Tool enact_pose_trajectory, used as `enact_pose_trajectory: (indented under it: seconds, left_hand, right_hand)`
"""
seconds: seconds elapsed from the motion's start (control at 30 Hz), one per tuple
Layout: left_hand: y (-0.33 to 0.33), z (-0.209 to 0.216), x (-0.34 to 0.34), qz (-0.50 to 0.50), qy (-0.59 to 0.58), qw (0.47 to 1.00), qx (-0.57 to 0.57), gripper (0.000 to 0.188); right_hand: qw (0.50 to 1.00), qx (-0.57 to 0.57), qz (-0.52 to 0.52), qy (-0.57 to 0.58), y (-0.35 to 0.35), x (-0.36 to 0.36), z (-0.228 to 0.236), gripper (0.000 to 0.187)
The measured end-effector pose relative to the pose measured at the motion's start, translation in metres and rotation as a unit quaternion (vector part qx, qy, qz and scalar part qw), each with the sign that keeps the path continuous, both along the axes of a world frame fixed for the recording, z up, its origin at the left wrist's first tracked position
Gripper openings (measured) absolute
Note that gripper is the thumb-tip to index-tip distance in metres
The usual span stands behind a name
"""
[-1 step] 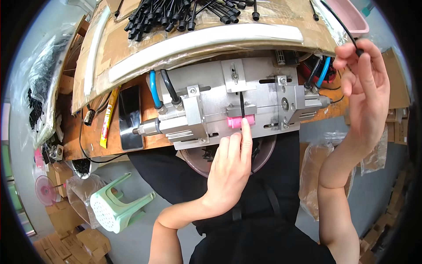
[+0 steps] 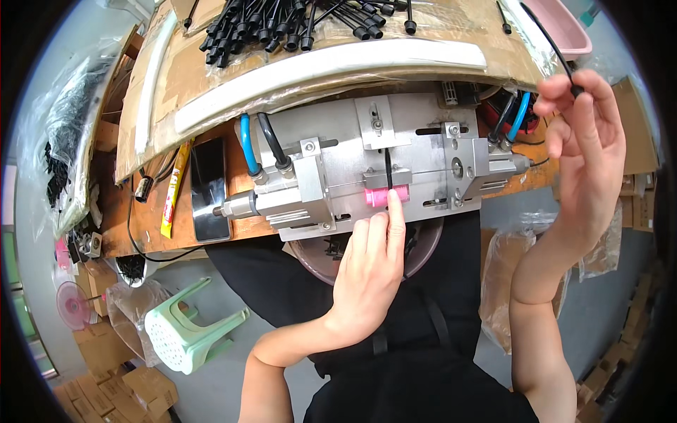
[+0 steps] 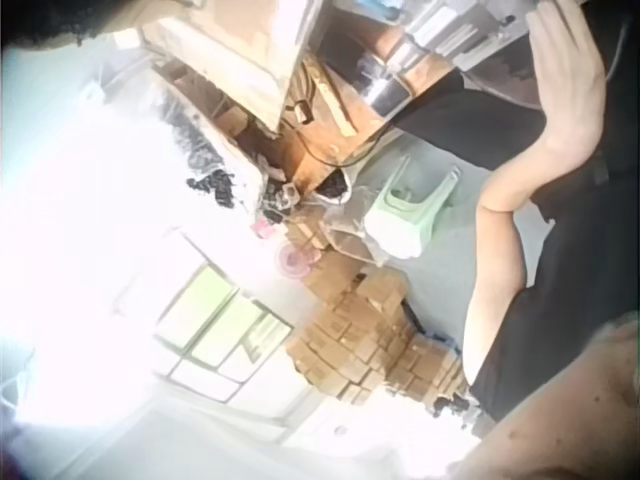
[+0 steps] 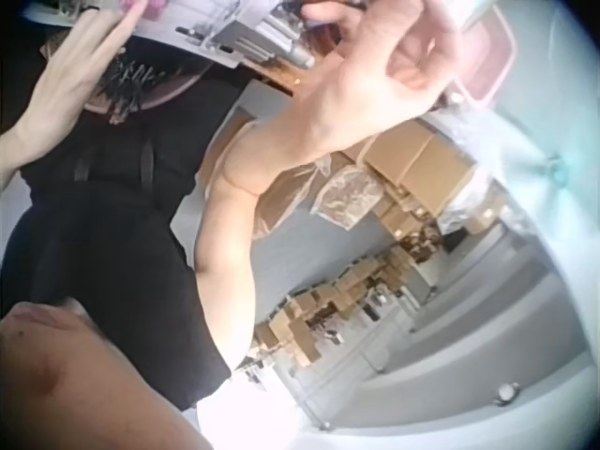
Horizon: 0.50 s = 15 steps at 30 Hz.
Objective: The person repeatedly picks up black cable ties and small black plastic caps from a pile on a workbench. They insert the cable tie into a silver metal jig, press a pink lever to secure it, and then attach the cap to the end of the tie. The person then removes the assembled unit and places it on the workbench, repeating this process continuously.
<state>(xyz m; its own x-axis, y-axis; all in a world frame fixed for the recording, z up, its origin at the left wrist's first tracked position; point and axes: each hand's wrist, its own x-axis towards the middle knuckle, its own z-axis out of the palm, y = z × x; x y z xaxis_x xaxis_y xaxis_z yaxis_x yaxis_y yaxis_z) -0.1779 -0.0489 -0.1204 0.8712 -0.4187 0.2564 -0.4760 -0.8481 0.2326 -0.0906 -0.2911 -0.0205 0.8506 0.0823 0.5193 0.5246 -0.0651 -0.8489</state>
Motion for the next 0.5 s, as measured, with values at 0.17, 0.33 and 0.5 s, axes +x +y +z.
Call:
enact_pose_trajectory:
  seconds: [0.17, 0.33, 0.5]
  left_hand:
    - [0.002, 0.002, 0.002, -0.013, 0.011, 1.000, -0.010, 0.071]
    - [0.022, 0.045, 0.032, -0.032, -0.003, 0.996, -0.084, 0.064]
    - [0.045, 0.091, 0.139, 0.030, -0.283, 0.955, -0.086, 0.021]
  right_hand:
    - [0.988, -0.030, -0.139, -0.054, 0.047, -0.037, -0.028, 0.020]
    - [0.968, -0.233, -0.074, -0.054, 0.078, -0.083, -0.091, 0.058]
    - [0.952, -0.293, -0.048, -0.076, 0.100, -0.084, -0.126, 0.069]
